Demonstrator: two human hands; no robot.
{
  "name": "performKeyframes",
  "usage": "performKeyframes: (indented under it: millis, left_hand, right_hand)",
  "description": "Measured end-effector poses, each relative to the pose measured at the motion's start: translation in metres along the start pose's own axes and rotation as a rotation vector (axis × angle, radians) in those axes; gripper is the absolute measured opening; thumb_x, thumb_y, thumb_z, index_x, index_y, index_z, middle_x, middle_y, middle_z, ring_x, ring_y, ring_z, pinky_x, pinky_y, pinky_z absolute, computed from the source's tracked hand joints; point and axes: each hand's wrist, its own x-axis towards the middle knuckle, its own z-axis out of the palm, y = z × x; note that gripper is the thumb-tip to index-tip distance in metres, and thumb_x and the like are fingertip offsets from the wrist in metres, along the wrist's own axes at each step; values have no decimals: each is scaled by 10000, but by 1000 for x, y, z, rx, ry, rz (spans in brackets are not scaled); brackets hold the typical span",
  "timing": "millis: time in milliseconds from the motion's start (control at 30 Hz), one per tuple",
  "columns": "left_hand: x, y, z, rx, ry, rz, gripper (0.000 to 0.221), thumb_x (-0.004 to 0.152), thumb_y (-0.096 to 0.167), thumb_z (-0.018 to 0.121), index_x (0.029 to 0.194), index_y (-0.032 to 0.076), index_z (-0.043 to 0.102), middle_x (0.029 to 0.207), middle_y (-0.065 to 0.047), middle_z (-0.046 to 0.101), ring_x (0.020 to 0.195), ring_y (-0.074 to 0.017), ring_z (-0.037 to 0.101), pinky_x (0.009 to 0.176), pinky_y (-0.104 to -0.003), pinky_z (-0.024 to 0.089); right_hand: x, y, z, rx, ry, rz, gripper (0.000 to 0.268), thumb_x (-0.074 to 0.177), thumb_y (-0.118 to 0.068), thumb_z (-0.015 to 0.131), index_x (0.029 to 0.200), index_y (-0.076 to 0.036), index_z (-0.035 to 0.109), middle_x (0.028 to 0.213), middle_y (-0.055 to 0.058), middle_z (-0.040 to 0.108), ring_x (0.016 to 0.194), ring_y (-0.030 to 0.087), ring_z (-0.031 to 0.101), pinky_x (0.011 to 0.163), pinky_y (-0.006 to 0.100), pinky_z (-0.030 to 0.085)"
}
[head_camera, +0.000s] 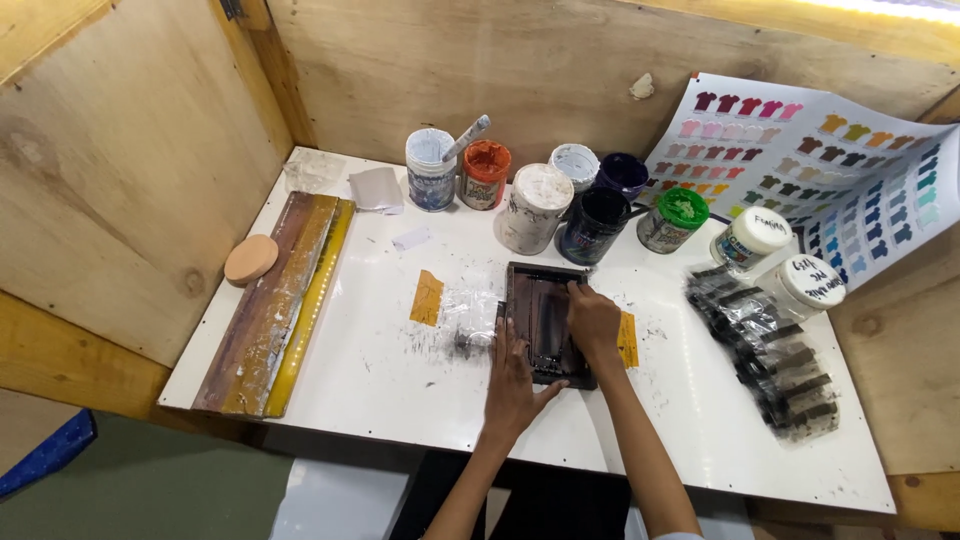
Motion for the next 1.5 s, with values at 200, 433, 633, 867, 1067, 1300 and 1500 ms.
performKeyframes:
  millis: [200,433,633,867,1067,1300,1500]
  left_hand:
    - [3,-4,2,-32,-22,-22,767,789,456,838,1229,-14,421,1634,-268,179,1545,-404,53,1235,-509,163]
    - [4,-4,5,-8,-23,-23,773,797,476,824,1241,4,404,1641,-267,168,1548,-405,54,1228,-516,168]
    - [2,-5,3,-10,-10,-9,736,797,454,826,1205,8,404,1628,-279,197,1547,-407,73,1237,-505,176]
    - [1,-4,1,-8,-3,-3,748,799,476,817,1216,-12,432,1634,-281,180,1546,-408,59,1238,-509,162]
    - [1,-6,7,61,22,14,771,730,389,880,1203,-16,425,1605,-285,252,1542,-414,96,1243,-509,182]
    - [0,-8,10,100,16,17,774,732,371,876,1220,-33,433,1607,-290,242,1538,-426,99,1244,-500,173]
    - [0,-8,6,-30,27,12,772,771,432,857,1210,-33,423,1606,-306,231,1537,-436,71,1234,-530,162]
  right_hand:
    - [8,7,51,9,3,-32,290,952,-99,575,1153,-167,773,969,61,766,740,272,749,645,373,611]
    - [15,1,57,101,30,-163,282,930,-90,594,1086,-217,792,943,33,774,745,253,754,628,353,601]
    - [2,1,23,228,-7,-296,341,930,-80,568,1139,-260,769,963,40,766,746,301,752,625,385,590]
    - [-47,11,31,249,-63,-285,369,927,-109,578,1166,-347,729,947,-3,761,700,303,745,586,412,583]
    - [-85,-1,2,233,-139,-276,405,888,-49,609,1177,-311,717,957,15,768,680,261,748,572,369,575]
    - [-77,-12,-57,311,-256,-164,321,896,-60,633,1060,-286,792,843,18,780,637,239,730,549,333,534]
    - [-27,-1,-17,187,-16,0,288,941,-123,625,1119,-295,772,872,32,768,668,295,728,595,407,577]
